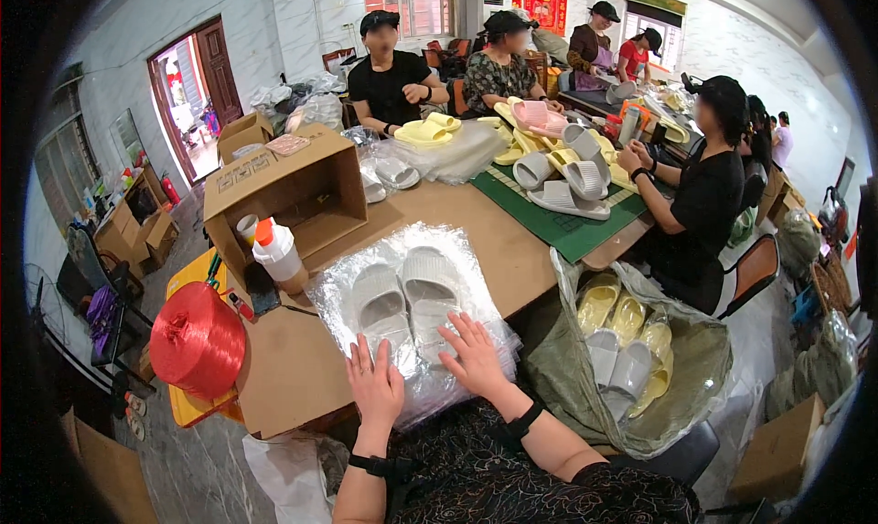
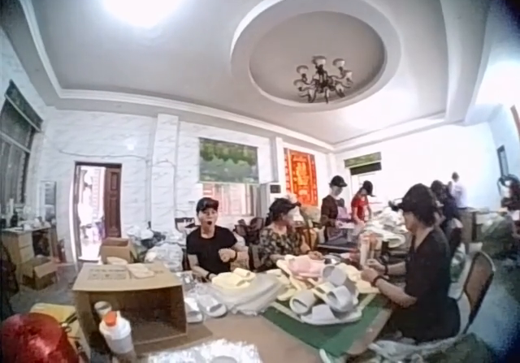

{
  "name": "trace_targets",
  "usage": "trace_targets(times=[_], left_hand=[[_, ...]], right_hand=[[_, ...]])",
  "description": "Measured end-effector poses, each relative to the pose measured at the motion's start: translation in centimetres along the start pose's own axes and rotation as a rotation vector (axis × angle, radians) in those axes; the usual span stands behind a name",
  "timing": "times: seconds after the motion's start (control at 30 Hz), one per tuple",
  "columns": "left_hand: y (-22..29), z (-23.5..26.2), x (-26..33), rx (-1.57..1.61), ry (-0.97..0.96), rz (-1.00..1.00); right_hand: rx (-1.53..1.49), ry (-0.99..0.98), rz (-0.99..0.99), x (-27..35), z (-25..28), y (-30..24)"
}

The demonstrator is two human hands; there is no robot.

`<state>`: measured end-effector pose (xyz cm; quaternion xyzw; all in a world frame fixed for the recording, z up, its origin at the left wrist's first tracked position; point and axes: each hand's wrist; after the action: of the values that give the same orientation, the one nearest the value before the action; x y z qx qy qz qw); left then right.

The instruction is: The recorder is packing white foam slippers into individual plastic bags and placing them in a box.

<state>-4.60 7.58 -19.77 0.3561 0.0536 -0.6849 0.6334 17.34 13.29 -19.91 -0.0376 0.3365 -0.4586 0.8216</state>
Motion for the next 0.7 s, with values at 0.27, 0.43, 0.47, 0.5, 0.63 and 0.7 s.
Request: trace_targets(times=[0.27, 0.43, 0.47, 0.5, 0.63, 0.7], left_hand=[[0.01, -0.03, 0.03, 0.009, 0.017, -0.001], [0.09, -0.11, 0.04, 0.011, 0.025, 0.001], [0.12, -0.08, 0.04, 0.014, 0.02, 0.008], [0.12, -0.06, 0.05, 0.017, 0.016, 0.015], [-0.05, -0.4, 0.06, -0.003, 0.025, -0.006], [0.03, -0.3, 0.13, 0.012, 0.036, -0.009]], right_hand=[[-0.007, -0.015, -0.002, 0.05, -0.12, -0.03], [-0.003, 0.005, 0.006, 0.08, -0.19, 0.04], [-0.003, 0.005, 0.004, 0.09, -0.15, 0.02], [-0.004, 0.002, 0.004, 0.11, -0.12, -0.02], [-0.002, -0.005, -0.001, 0.11, 0.05, 0.0], [-0.001, -0.007, 0.001, 0.12, 0.03, -0.07]])
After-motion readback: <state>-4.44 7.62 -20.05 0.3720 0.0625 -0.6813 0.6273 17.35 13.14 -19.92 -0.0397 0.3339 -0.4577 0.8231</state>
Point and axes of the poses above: each hand's wrist, its own x-axis away from the middle knuckle, its own z-axis out of the back of the hand, y = z × x, and after that the axes turned 5 degrees about x, right-handed
